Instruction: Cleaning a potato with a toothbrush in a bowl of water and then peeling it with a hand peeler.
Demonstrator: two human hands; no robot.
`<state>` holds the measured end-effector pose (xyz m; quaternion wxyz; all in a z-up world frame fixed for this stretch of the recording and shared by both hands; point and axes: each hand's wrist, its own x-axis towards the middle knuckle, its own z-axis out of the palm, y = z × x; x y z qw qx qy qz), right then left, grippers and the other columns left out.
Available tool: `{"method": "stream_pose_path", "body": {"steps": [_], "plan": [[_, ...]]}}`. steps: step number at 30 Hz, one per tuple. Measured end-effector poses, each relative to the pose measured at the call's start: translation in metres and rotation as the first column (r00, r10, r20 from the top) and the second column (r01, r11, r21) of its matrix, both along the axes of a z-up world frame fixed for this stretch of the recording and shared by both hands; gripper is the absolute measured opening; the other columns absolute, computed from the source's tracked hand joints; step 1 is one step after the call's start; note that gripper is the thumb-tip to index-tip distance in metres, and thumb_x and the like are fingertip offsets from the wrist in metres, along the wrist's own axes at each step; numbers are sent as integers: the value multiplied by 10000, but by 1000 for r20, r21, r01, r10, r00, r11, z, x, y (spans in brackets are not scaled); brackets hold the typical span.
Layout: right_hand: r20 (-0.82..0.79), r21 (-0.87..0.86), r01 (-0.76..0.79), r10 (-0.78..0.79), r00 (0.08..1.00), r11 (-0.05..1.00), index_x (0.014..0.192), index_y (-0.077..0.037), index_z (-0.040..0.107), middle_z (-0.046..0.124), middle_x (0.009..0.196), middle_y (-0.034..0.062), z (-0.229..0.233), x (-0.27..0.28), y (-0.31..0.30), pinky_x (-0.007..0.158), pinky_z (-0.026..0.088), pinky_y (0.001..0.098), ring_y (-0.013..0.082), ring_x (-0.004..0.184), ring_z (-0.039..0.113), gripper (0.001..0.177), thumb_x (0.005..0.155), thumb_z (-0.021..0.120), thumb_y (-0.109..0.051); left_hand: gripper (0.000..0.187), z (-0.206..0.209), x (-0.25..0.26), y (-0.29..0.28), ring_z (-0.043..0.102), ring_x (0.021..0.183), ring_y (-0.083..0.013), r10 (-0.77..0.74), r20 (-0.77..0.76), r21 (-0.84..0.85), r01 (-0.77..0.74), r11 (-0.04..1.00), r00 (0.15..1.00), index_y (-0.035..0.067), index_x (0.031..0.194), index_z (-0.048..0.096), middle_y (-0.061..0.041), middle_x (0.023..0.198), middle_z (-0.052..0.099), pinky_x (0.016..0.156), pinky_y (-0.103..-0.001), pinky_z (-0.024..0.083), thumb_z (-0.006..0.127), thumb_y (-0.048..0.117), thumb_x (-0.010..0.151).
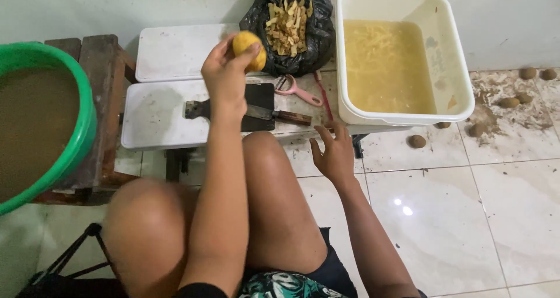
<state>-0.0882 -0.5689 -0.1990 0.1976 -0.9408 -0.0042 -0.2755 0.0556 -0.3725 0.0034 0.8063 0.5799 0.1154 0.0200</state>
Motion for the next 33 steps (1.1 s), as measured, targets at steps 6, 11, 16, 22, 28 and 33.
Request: {"method": "stream_pose_path", "body": {"steps": [6,11,16,22,28,33], "plan": [[-1,-45,-77,77,997,996,1205,-68,701,584,1174,171,8,-1,-3,831,525,498,376,1055,591,292,936,735,-179,721,29,0,-42,685,1081,-277,129,-136,-379,-172,909,982,56,1355,655,-136,1278,693,883,-326,582,806,188,663],[-39,-67,-70,67,997,995,1190,-59,719,601,1187,164,34,12,4,851,539,489,363,1041,608,280,931,714,-165,695,18,6,-17,591,1137,-306,-4,-107,-596,-61,801,994,-34,1340,606,-197,1286,591,850,-344,541,772,182,700],[-83,-76,-46,39,996,996,1180,-49,709,592,1164,164,37,35,26,816,547,471,359,1038,597,281,920,705,-156,509,-32,39,31,588,839,-283,-230,-99,-751,79,656,968,2,1287,547,-264,1213,638,732,-341,532,661,193,829],[-103,-78,116,-124,987,990,1084,-120,747,597,1073,117,32,58,41,820,582,432,319,962,689,182,904,738,-145,458,-78,66,52,651,804,-320,-379,-149,-756,141,639,914,12,1144,523,-210,1046,664,698,-393,543,668,281,802],[-83,-99,234,-242,967,967,1123,-149,752,622,1062,116,37,75,37,805,580,433,324,985,678,207,924,715,-191,497,-101,96,40,618,726,-357,-351,-301,-711,37,702,887,55,1082,458,-196,960,563,654,-446,540,729,338,774],[-308,-175,112,-163,937,978,1183,-222,747,655,1139,96,31,95,31,831,589,483,342,1072,672,352,843,769,-308,546,-113,87,35,601,760,-284,-285,-355,-676,-34,737,890,82,1148,483,-168,1005,604,678,-399,494,718,409,779]]}}
